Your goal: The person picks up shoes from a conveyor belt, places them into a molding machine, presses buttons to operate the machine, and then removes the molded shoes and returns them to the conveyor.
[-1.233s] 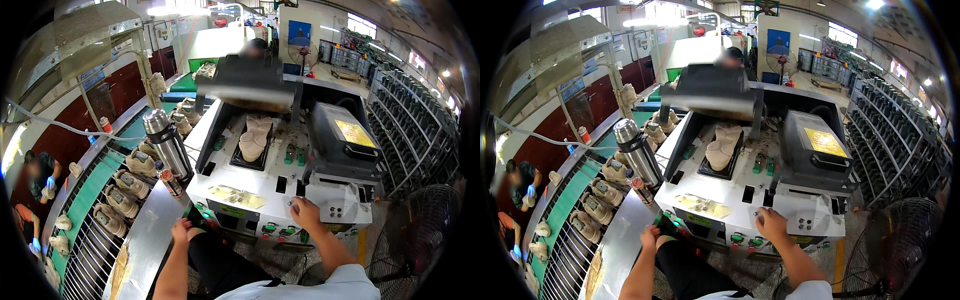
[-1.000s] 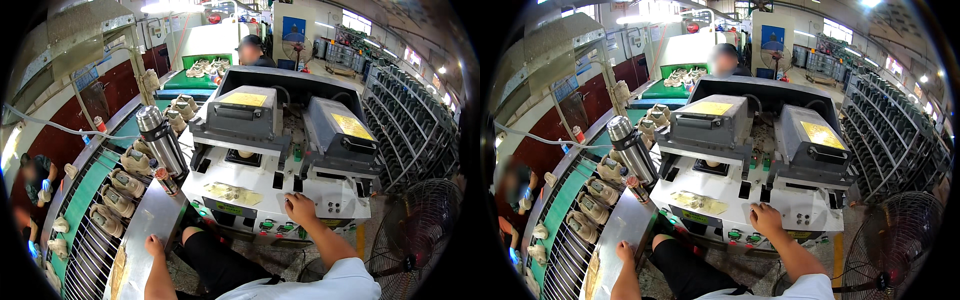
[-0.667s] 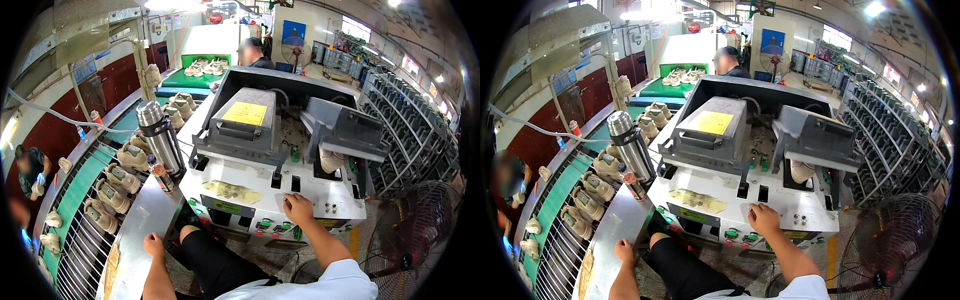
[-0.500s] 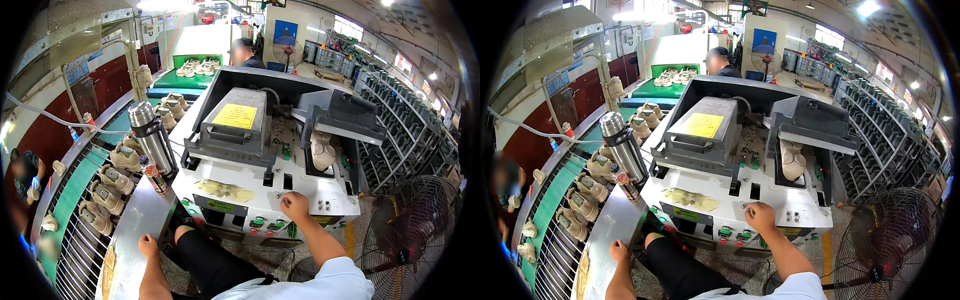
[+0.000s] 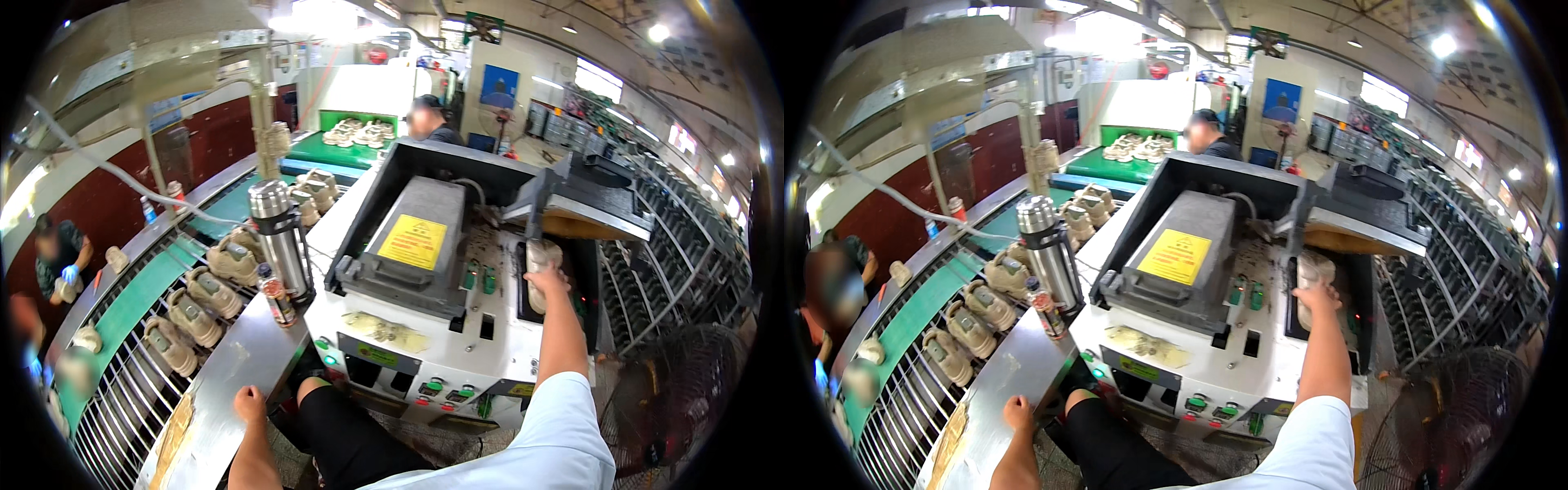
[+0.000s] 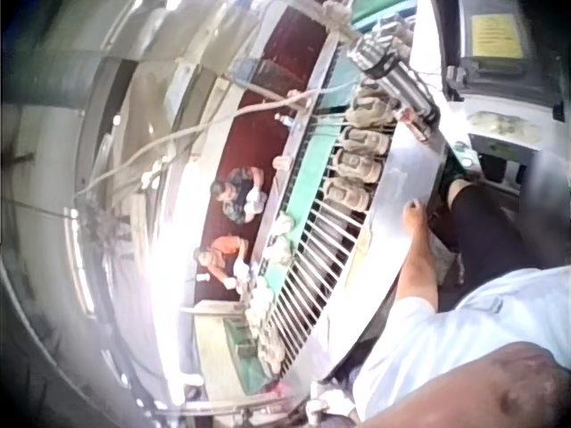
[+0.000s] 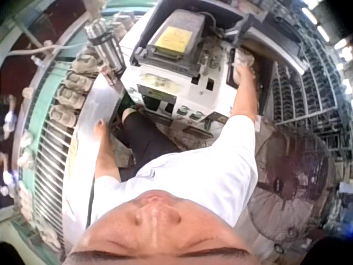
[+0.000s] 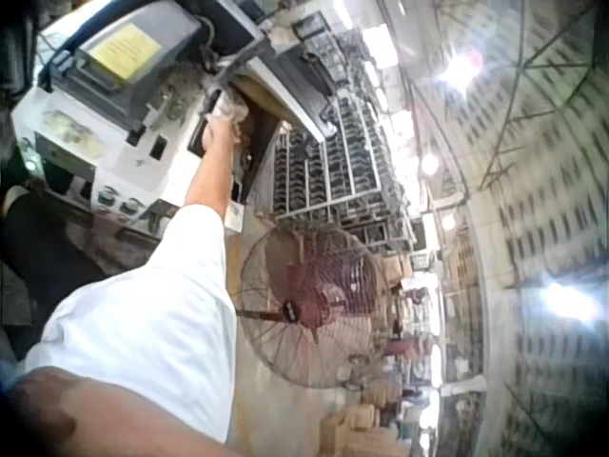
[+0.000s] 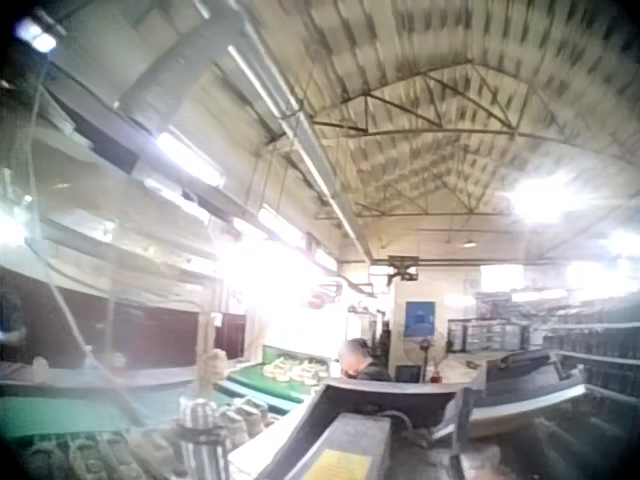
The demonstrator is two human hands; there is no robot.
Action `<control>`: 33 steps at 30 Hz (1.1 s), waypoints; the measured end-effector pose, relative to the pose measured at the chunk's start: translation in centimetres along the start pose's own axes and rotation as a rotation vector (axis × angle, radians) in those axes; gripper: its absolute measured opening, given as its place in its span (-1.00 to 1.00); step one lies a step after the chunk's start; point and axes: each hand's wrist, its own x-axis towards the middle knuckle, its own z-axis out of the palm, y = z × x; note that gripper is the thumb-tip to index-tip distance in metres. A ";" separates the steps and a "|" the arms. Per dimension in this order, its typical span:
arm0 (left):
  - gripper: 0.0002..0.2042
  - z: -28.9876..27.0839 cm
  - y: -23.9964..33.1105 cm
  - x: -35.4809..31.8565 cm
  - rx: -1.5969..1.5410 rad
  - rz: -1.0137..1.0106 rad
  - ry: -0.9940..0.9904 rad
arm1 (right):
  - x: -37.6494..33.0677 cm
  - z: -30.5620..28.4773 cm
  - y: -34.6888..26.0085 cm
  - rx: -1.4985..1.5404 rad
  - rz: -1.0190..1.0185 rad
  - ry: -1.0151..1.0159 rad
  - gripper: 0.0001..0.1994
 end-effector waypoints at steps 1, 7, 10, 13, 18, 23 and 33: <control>-0.76 0.0 0.7 0.0 -0.002 -0.022 -0.029 | -0.2 -0.6 0.4 0.011 0.026 0.011 0.05; -0.75 -1.9 2.4 -0.2 -0.061 -0.042 -0.049 | -1.8 2.0 4.0 0.306 0.014 0.466 -0.15; -0.72 -2.7 2.7 0.0 0.038 -0.035 -0.165 | -3.1 6.3 8.2 0.474 -0.179 0.728 -0.08; -0.72 -2.8 3.1 -0.4 0.073 0.002 -0.224 | -1.3 12.4 14.6 0.545 -0.520 1.074 -0.18; -0.35 -4.6 4.6 -4.8 -0.048 -0.078 -0.183 | -8.1 13.5 15.2 1.260 -0.332 0.129 -0.48; -0.06 -6.6 10.7 -11.5 -0.753 -0.154 -0.412 | -15.9 16.0 9.1 1.488 -0.619 -0.275 -0.44; -0.05 -24.5 7.9 -5.3 -1.420 -0.289 -0.383 | -51.8 18.8 -13.7 0.883 -1.098 -1.894 -0.25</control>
